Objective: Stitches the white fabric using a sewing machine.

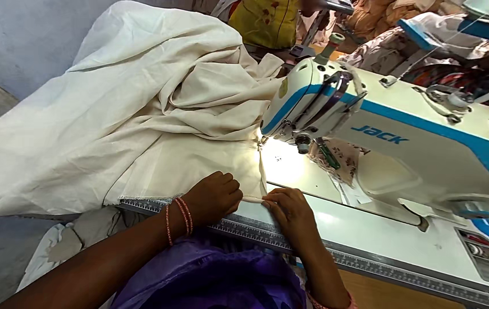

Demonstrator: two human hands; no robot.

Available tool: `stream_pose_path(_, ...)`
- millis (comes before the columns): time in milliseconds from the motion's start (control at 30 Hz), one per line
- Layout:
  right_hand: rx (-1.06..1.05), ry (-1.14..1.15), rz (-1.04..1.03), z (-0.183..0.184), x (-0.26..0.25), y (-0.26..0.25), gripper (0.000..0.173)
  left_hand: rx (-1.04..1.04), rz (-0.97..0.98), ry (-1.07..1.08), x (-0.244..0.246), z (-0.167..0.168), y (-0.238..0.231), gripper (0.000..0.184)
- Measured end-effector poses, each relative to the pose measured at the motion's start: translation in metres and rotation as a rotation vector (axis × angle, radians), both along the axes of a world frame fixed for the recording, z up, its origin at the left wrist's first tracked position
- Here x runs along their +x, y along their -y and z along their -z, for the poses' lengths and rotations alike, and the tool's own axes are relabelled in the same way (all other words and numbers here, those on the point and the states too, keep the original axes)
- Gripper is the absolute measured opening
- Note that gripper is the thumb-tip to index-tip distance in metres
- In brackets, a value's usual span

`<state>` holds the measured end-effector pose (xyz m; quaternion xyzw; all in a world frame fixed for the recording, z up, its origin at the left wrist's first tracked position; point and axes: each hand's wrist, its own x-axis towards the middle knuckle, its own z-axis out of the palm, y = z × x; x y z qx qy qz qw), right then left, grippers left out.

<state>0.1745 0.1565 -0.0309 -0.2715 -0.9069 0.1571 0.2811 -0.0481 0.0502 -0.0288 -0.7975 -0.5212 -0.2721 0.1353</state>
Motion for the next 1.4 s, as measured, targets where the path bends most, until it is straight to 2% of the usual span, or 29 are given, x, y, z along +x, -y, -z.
stream_pose_path(167, -0.054, 0.058, 0.102, -0.008, -0.012, 0.004, 0.029, -0.169, -0.028, 0.071, 0.004, -0.012, -0.007, 0.016)
stream_pose_path(233, -0.075, 0.096, 0.153, -0.013, -0.019, 0.006, 0.025, -0.272, -0.013, 0.085, 0.005, -0.018, -0.009, 0.025)
stream_pose_path(333, -0.118, 0.158, 0.243, -0.022, -0.027, 0.009, 0.027, -0.376, -0.014, 0.055, 0.007, -0.024, -0.011, 0.025)
stream_pose_path(400, -0.165, 0.177, 0.299, -0.029, -0.026, 0.011, 0.029, -0.367, -0.020, 0.073, 0.007, -0.023, -0.012, 0.023)
stream_pose_path(467, -0.208, 0.147, 0.345, -0.033, -0.022, 0.012, 0.024, -0.285, 0.004, 0.107, 0.007, -0.017, -0.013, 0.021)
stream_pose_path(567, -0.409, 0.156, 0.403, -0.044, -0.019, 0.011, 0.014, -0.240, 0.048, 0.117, 0.009, -0.015, -0.014, 0.020)
stream_pose_path(733, -0.807, 0.214, 0.393, -0.058, -0.028, -0.001, 0.012, -0.278, 0.062, 0.152, 0.008, -0.011, -0.016, 0.027)
stream_pose_path(933, -0.994, 0.155, 0.391, -0.062, -0.037, -0.003, 0.012, -0.308, 0.057, 0.110, 0.008, -0.010, -0.012, 0.034)
stream_pose_path(1067, -0.911, 0.204, 0.431, -0.062, -0.041, 0.004, 0.017, -0.308, 0.062, 0.095, 0.009, -0.011, -0.012, 0.031)
stream_pose_path(1167, -0.702, 0.274, 0.469, -0.061, -0.045, 0.017, 0.023, -0.265, 0.081, 0.113, 0.007, -0.009, -0.011, 0.026)
stream_pose_path(1267, -0.488, 0.275, 0.492, -0.056, -0.050, 0.034, 0.025, -0.124, 0.049, 0.142, 0.008, -0.002, -0.011, 0.021)
stream_pose_path(1400, -0.314, 0.259, 0.508, -0.047, -0.055, 0.048, 0.027, -0.132, 0.043, 0.182, 0.007, -0.002, -0.010, 0.022)
